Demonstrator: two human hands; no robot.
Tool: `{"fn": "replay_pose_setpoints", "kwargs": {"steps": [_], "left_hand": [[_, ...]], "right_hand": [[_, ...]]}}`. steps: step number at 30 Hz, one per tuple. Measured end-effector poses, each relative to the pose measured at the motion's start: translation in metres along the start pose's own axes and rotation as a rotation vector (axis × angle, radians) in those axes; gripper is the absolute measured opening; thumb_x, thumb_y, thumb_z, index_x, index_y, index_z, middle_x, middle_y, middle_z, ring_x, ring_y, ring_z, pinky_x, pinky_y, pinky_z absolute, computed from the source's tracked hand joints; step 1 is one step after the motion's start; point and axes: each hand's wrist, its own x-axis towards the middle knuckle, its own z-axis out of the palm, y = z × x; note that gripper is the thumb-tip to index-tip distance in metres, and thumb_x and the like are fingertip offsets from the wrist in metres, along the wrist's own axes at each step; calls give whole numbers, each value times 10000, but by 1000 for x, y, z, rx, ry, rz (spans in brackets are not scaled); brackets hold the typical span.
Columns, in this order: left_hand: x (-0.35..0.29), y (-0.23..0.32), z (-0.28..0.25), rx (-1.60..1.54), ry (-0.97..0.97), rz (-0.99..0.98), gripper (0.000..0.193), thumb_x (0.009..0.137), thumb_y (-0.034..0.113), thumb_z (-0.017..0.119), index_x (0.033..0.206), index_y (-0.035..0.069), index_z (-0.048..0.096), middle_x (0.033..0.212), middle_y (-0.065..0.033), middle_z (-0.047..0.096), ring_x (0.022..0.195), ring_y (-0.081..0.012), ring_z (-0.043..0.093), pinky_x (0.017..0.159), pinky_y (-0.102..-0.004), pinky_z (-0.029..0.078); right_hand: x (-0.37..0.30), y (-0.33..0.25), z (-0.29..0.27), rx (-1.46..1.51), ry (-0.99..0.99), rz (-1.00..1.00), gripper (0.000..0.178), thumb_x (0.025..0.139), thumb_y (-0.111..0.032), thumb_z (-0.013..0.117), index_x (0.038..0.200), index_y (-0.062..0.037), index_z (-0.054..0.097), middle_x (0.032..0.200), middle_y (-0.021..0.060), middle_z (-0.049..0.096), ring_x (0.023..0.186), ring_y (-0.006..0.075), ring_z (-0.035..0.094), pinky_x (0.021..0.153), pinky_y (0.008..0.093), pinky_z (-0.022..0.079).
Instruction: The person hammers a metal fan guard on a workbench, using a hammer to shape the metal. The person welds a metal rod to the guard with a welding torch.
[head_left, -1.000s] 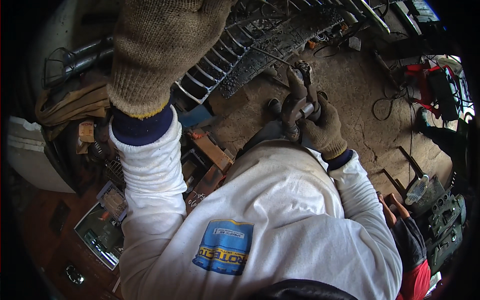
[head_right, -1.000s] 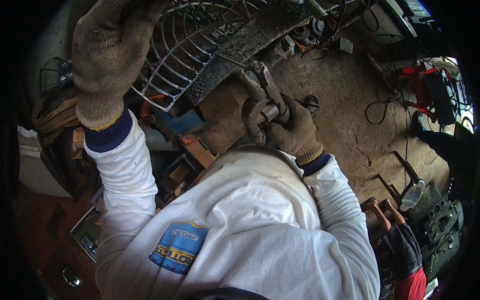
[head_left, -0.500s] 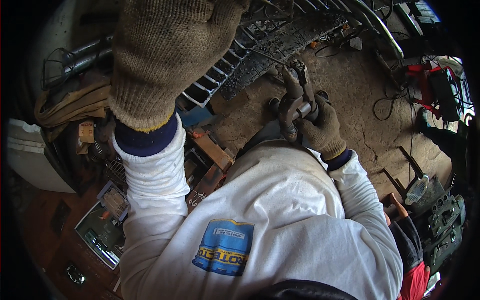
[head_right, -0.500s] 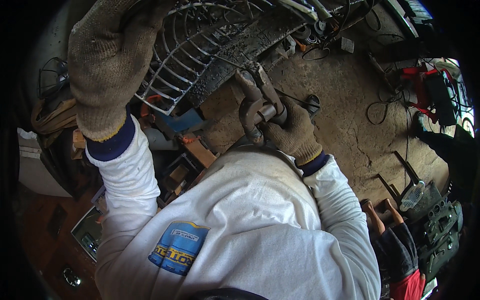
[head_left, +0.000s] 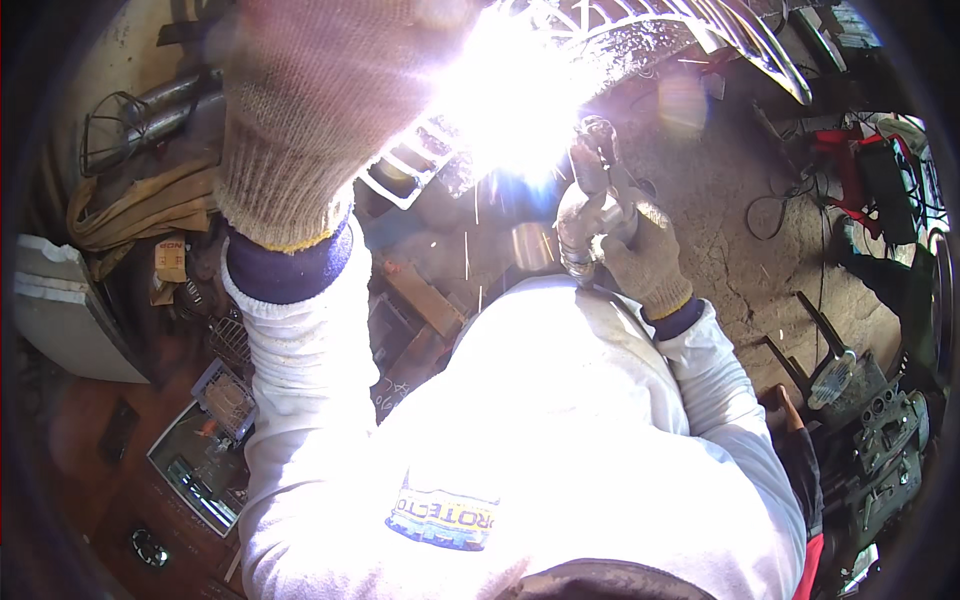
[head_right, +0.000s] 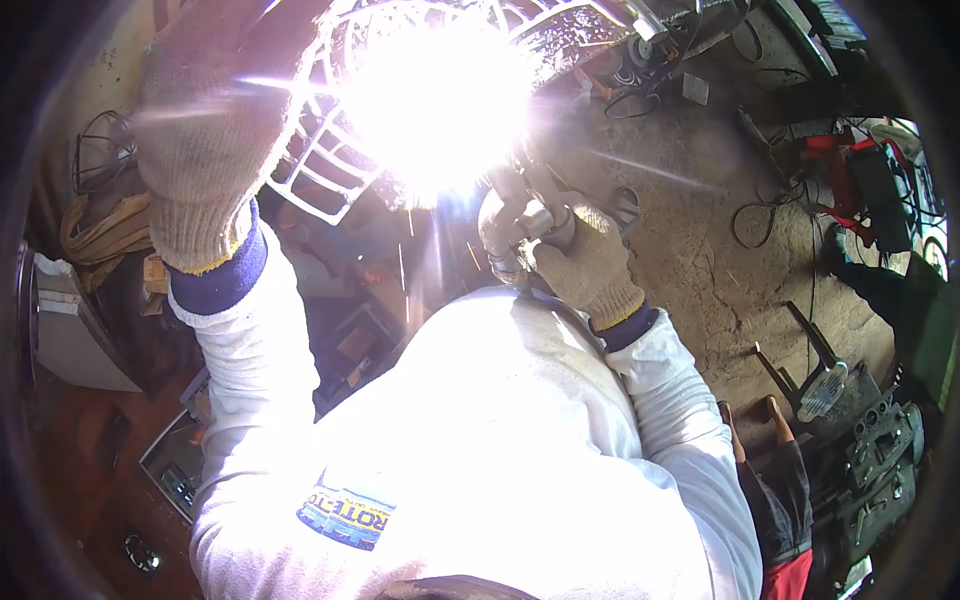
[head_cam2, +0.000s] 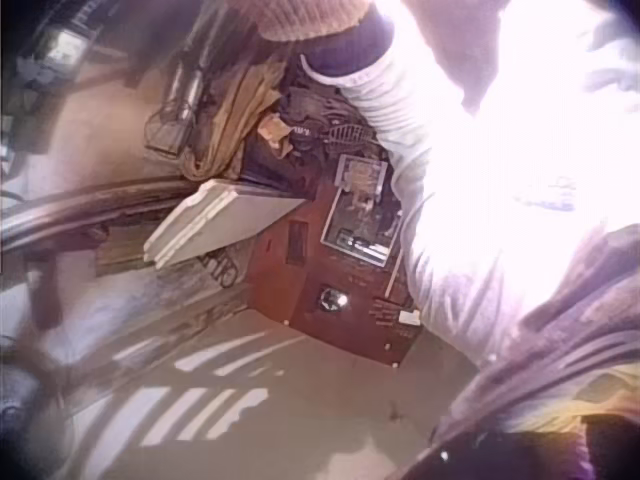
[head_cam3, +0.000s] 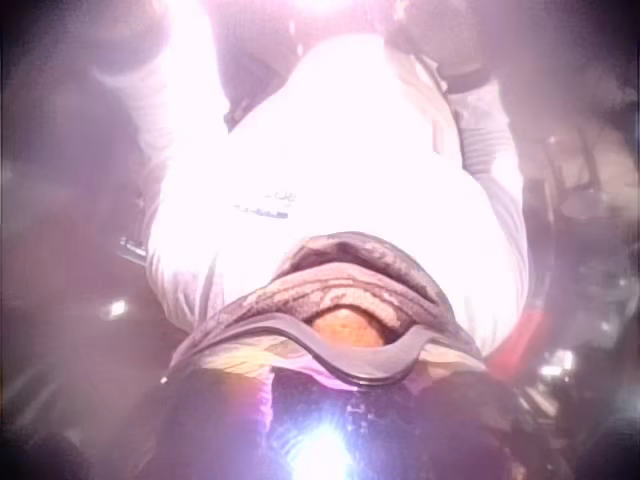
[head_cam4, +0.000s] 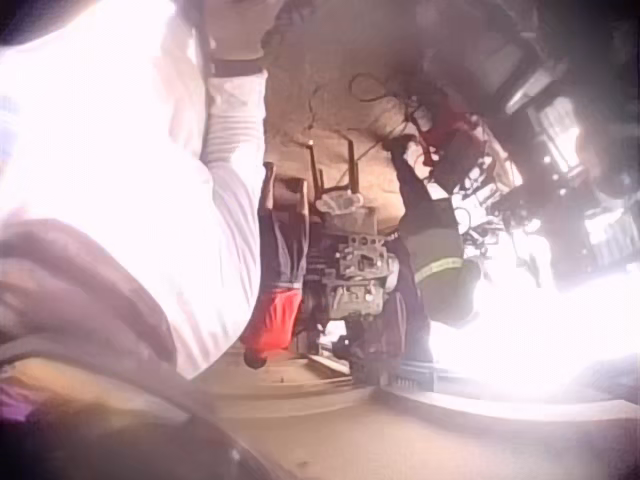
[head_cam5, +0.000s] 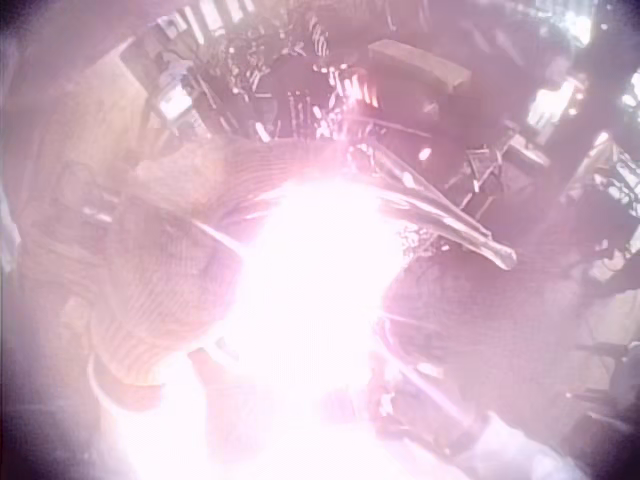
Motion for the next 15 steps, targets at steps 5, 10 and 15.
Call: {"fn": "replay_pose_setpoints", "kwargs": {"steps": [5,10,15], "left_hand": [[1,-3,3,-8,-4,16,278,940,6,646,1208,0,720,989,-144,773,809,-185,759,670,-273,609],[1,4,-1,-4,-9,22,272,943,2,647,1206,-11,716,1007,-150,771,835,-196,759,695,-280,614],[2,-5,8,-20,-17,37,266,946,-3,649,1203,-22,713,1025,-156,768,862,-206,759,720,-287,618]], "right_hand": [[0,5,4,226,-6,57,434,806,-151,717,1208,-4,643,1022,103,713,938,196,685,835,346,550],[6,-33,6,149,22,286,376,797,9,689,1170,-29,665,981,54,740,935,146,709,834,329,575],[2,-12,6,326,30,-6,282,1019,-257,593,1129,0,627,995,62,656,862,134,647,704,320,542]]}}
